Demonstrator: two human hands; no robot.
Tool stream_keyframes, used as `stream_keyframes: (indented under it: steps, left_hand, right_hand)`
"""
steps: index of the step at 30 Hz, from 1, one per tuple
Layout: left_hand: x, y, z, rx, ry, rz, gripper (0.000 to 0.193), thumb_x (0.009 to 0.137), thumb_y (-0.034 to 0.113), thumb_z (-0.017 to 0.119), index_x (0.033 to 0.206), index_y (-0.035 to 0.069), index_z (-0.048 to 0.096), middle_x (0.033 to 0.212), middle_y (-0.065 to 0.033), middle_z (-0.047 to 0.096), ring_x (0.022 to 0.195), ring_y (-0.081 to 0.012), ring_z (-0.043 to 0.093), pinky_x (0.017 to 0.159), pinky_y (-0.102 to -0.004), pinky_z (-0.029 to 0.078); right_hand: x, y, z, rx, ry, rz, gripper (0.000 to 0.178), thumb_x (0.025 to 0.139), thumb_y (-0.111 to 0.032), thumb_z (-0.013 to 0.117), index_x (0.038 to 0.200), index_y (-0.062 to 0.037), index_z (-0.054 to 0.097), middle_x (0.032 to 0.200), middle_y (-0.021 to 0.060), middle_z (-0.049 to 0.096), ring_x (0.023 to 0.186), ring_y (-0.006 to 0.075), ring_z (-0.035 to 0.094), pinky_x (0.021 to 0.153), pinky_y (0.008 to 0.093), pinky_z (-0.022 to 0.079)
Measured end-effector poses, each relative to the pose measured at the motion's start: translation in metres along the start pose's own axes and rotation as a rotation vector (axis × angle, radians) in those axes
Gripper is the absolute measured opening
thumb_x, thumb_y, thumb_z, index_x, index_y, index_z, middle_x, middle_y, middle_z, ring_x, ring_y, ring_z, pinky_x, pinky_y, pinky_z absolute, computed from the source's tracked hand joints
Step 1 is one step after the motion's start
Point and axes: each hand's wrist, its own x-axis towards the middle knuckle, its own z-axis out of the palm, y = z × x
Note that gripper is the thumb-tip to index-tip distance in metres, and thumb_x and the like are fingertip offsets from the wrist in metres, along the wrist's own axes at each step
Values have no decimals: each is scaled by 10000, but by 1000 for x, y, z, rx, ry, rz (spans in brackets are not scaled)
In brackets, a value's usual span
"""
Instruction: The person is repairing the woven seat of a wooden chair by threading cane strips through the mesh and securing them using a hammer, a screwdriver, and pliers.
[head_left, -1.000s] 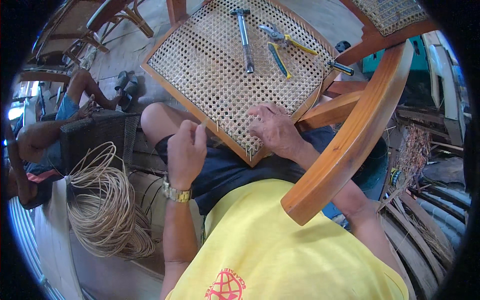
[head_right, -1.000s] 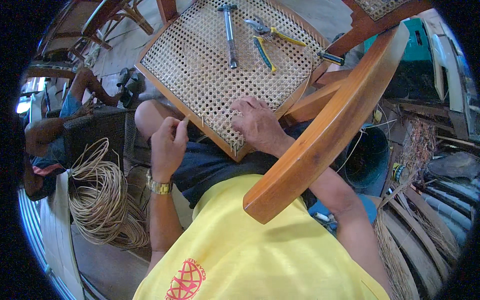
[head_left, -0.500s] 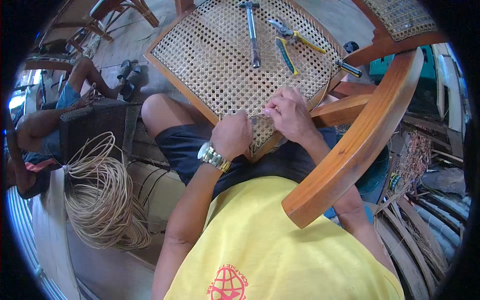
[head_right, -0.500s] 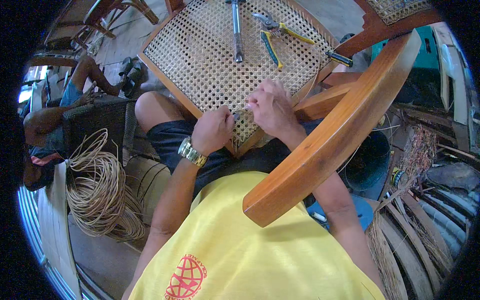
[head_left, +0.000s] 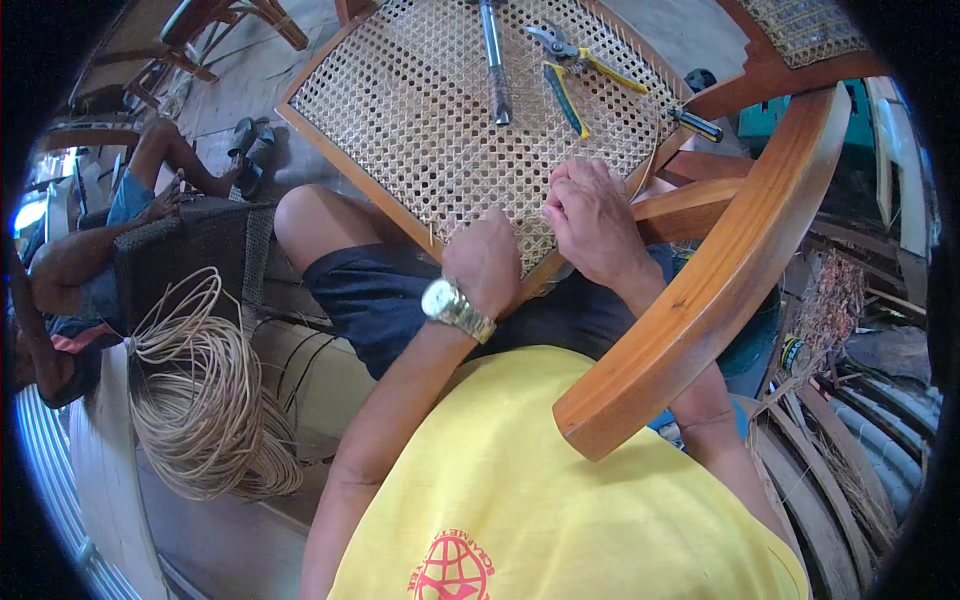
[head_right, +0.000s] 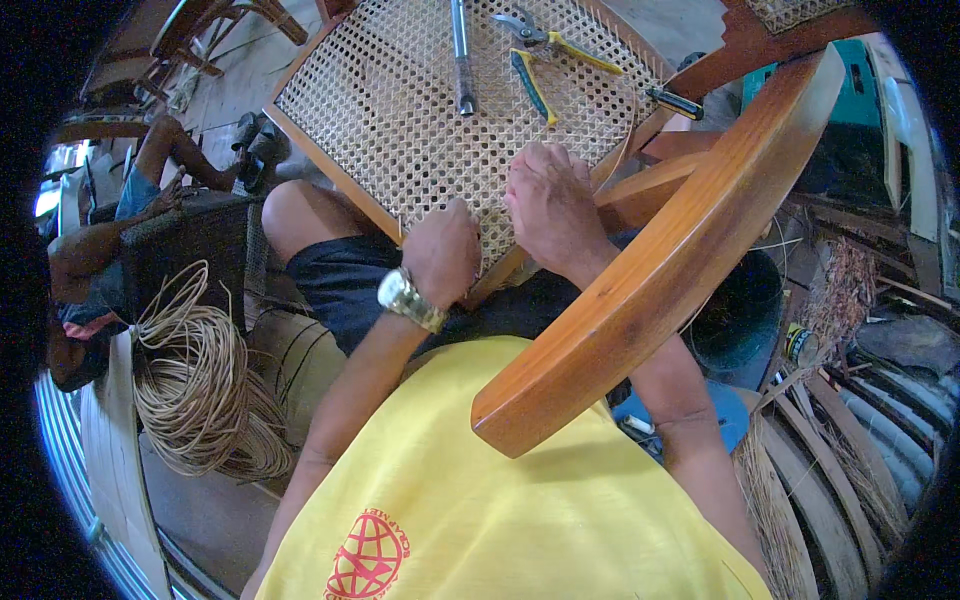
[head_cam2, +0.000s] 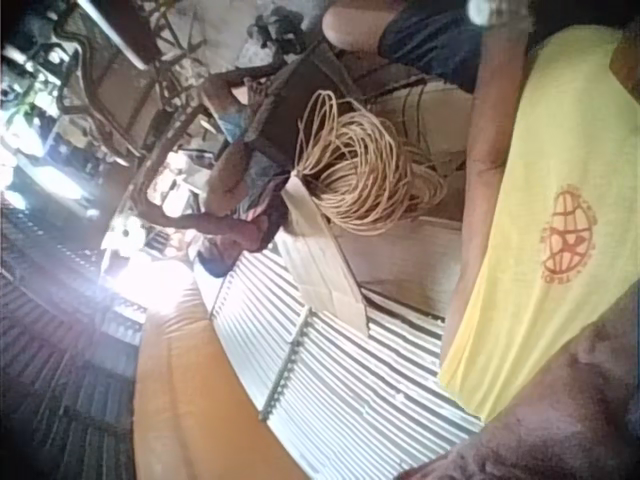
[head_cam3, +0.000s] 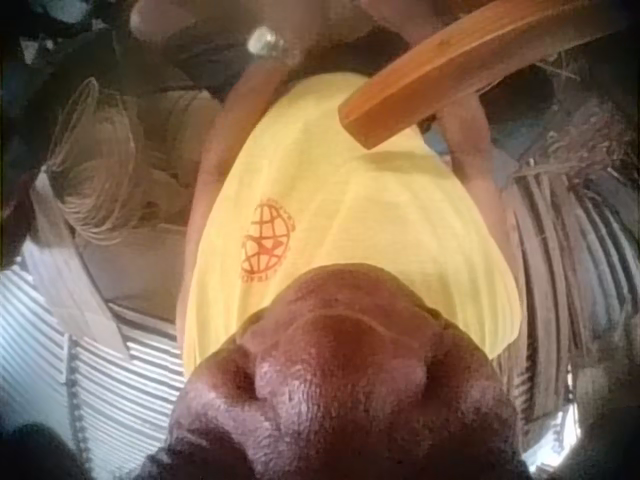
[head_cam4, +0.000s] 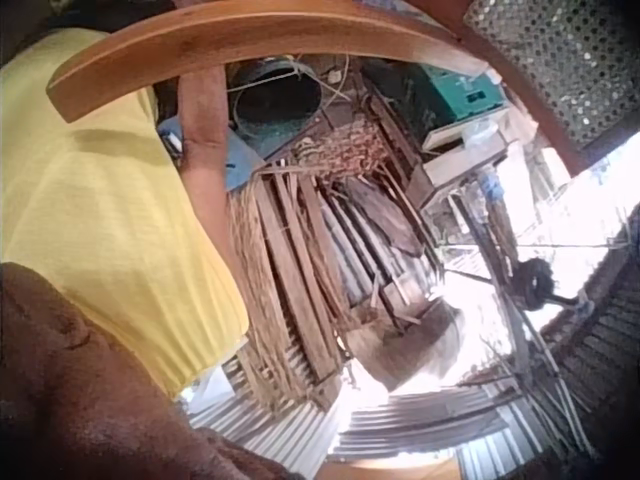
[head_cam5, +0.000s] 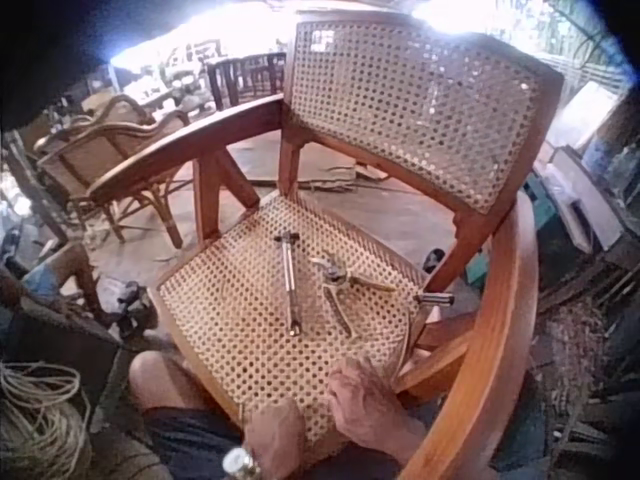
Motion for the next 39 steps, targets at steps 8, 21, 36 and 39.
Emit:
stream_keyframes:
  steps: [8,21,36,39]
  left_hand:
    - [-6,-13,24,-198,200,-31,241,1007,227,538,899,14,570,752,-202,671,730,-405,691,635,-502,540]
    - [-26,-49,-39,-180,86,-232,360,937,389,677,873,34,685,751,-193,692,740,-371,697,674,-444,538]
    - [-65,-73,-44,-413,400,-142,219,941,197,701,873,-2,641,685,-200,661,582,-318,669,553,-391,499]
    - [-55,-62,-33,-303,327,-128,206,938,204,676,891,7,644,721,-224,667,651,-392,674,584,-447,523]
  right_hand:
    - [4,14,17,-56,-89,6,91,822,-130,725,855,-59,678,1007,93,608,1013,306,553,896,462,426]
    - [-13,2,17,96,-168,105,158,808,-177,745,933,-91,703,917,67,625,928,291,581,879,442,418]
    - [6,-45,44,475,-134,-53,142,912,-175,675,930,-41,630,905,144,618,885,334,631,796,452,507]
    - [12,-36,38,495,-13,-28,111,905,-140,679,919,-36,645,859,136,616,847,332,640,756,437,514]
